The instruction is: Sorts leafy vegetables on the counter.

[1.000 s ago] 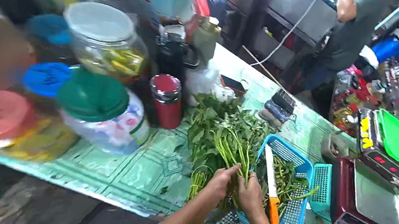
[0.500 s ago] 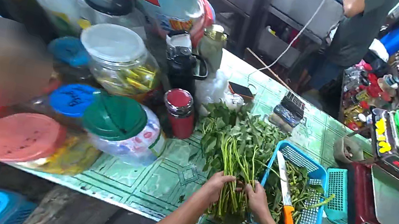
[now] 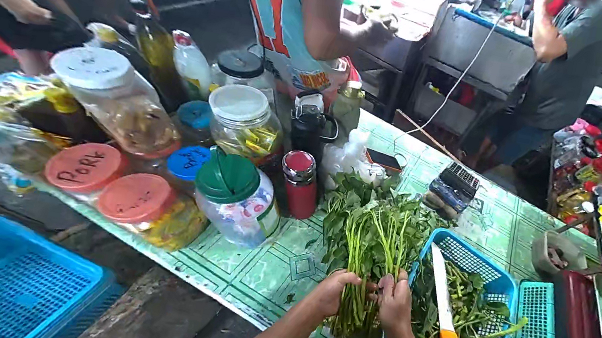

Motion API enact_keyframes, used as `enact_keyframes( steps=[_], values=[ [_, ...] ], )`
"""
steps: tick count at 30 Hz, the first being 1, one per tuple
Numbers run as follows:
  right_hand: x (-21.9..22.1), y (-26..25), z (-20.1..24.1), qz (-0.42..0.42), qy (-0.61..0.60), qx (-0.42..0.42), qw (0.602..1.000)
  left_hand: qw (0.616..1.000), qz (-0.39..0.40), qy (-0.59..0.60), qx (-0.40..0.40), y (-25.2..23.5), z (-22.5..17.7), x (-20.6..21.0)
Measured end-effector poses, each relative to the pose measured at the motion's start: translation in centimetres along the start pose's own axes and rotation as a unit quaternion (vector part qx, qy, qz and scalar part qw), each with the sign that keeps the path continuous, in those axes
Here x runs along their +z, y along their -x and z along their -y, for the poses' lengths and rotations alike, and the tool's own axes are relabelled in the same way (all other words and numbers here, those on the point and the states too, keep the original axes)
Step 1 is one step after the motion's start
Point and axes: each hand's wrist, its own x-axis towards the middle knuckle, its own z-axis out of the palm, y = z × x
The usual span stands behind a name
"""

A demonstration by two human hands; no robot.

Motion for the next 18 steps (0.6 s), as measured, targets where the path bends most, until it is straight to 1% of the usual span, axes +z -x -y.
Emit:
enact_keyframes(
  steps=[1, 2, 6, 9, 13, 15, 16, 18],
  values=[
    [-0.2, -0.2, -0.1, 0.012, 0.007, 0.006, 1.000, 1.000, 0.010, 0.000, 0.005, 0.2, 0.0, -0.1],
    [-0.2, -0.4, -0.5, 0.024, 0.014, 0.014, 1.000, 1.000, 0.005, -0.003, 0.010, 0.4, -0.1, 0.0],
    [0.7, -2.0, -1.7, 0.046, 0.028, 0.076, 0.996, 0.998, -0.050, -0.022, 0.017, 0.6, 0.0, 0.2],
    [1.4, -3.9, -2.8, 0.053, 0.040, 0.101, 0.993, 0.998, -0.058, -0.012, 0.014, 0.4, 0.3, 0.0],
    [1.5, -4.9, -2.8, 0.061, 0.070, 0.086, 0.992, 0.998, -0.055, 0.012, 0.011, 0.4, 0.4, -0.3],
    [1.3, -4.4, -1.7, 0.063, 0.110, 0.075, 0.989, 0.999, -0.021, 0.016, 0.027, 0.1, 0.5, -0.3],
    [1.3, -4.0, -1.1, 0.056, 0.134, 0.069, 0.987, 0.999, -0.018, 0.012, 0.035, -0.3, 0.6, -0.2],
    [1.5, -3.3, -0.3, 0.030, 0.161, 0.051, 0.985, 0.998, -0.056, 0.000, 0.033, -0.8, 0.5, 0.0]
  ],
)
